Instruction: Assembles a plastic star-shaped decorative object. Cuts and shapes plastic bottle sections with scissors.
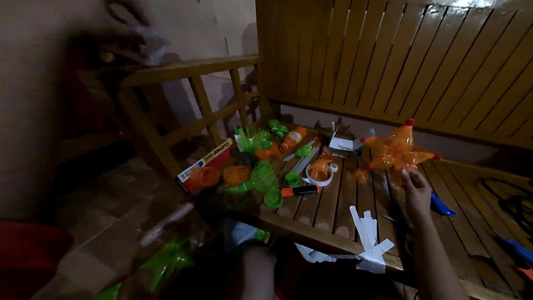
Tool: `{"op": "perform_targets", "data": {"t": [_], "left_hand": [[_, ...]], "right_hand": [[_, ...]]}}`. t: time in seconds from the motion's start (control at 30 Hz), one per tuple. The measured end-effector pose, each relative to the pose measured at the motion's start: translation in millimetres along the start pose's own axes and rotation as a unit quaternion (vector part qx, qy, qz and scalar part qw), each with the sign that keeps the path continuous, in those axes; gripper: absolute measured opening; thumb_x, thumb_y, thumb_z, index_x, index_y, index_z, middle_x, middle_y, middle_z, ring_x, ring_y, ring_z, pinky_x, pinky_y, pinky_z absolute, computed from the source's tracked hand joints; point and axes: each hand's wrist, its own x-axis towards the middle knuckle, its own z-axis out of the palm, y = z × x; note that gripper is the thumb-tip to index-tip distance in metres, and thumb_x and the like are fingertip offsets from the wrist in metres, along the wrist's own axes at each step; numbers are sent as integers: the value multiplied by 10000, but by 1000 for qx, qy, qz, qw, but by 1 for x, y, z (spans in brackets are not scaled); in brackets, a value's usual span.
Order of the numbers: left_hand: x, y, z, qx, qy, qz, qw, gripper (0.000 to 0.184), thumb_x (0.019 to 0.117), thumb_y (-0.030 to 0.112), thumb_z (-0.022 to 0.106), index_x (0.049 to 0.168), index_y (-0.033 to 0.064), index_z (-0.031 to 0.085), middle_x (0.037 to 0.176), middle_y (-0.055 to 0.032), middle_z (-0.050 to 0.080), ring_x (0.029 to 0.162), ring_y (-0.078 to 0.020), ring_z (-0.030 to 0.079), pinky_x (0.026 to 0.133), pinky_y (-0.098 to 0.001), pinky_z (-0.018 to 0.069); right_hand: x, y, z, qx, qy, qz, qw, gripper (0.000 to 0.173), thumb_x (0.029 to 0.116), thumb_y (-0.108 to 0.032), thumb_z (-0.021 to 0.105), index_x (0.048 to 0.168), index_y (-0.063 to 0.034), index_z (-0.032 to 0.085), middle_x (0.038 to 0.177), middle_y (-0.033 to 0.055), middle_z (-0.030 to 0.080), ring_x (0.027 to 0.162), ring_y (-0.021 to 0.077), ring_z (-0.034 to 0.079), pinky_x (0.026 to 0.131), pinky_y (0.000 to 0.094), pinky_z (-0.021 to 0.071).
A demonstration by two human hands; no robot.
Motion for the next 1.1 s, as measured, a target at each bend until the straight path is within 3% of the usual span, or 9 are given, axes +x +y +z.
{"op": "perform_targets", "data": {"t": [0.07,0.27,0.43,0.5,0.63,0.83,0.93,1.03,1.1], "left_hand": [[-8,-6,3,-39,-11,-8,999,325,1027,25,572,1346,-38,575,1279,-377,558,1164,-545,549,982,-699,392],[-8,-12,3,-62,10,-44,997,450,1037,104,591,1463,8,482,1357,-384,516,1230,-574,508,995,-730,366],[-11,31,39,-52,87,179,978,454,1009,183,618,1411,-2,516,1375,-382,491,1255,-595,477,990,-776,345],[-25,69,83,-48,6,233,971,362,1002,139,648,1332,-1,601,1299,-319,584,1214,-533,552,992,-738,396],[-22,90,197,-26,-199,178,963,343,979,135,681,1309,47,655,1224,-255,660,1140,-459,632,968,-679,467],[9,64,289,5,-289,99,952,617,924,221,768,1486,124,532,1589,-236,371,1452,-501,328,1119,-711,298],[11,69,265,38,-335,43,940,400,976,174,690,1343,27,628,1371,-287,574,1283,-493,531,1038,-683,398],[4,87,217,43,-325,-5,945,460,1026,118,605,1419,-90,488,1369,-357,533,1283,-527,517,1050,-672,394],[9,81,209,36,-278,7,960,349,1010,102,631,1286,-109,588,1285,-343,590,1227,-514,561,1024,-661,424]], "right_hand": [[0,0,0,3,3,2,1000,221,1018,-142,602,1146,37,620,987,-11,651,887,-21,622,808,179,534],[1,1,-1,6,3,-5,1000,214,1015,-145,604,1141,26,623,971,-24,656,878,-22,626,802,181,536],[2,1,-3,-12,-4,2,1000,250,1020,-169,602,1170,30,618,991,-21,653,883,-28,620,801,182,536],[1,0,-3,-9,-7,11,1000,264,1022,-165,600,1185,43,609,1006,-5,649,896,-18,621,811,192,537],[1,1,-3,-7,-2,9,1000,245,1019,-144,603,1174,46,617,1010,5,658,905,-9,624,813,193,536],[-1,-3,1,-29,-4,16,999,229,1015,-148,605,1154,32,628,991,-7,656,880,-12,620,788,187,533],[-2,-6,3,-27,-6,17,999,209,1014,-140,595,1143,21,629,987,-14,655,883,-9,626,798,194,542],[-3,-5,4,-21,-15,7,1000,204,1014,-132,589,1150,16,625,986,-41,657,886,-29,628,805,177,540],[-3,-3,4,-23,-17,0,1000,205,1005,-131,595,1146,14,628,988,-49,659,890,-33,627,808,174,538]]}}
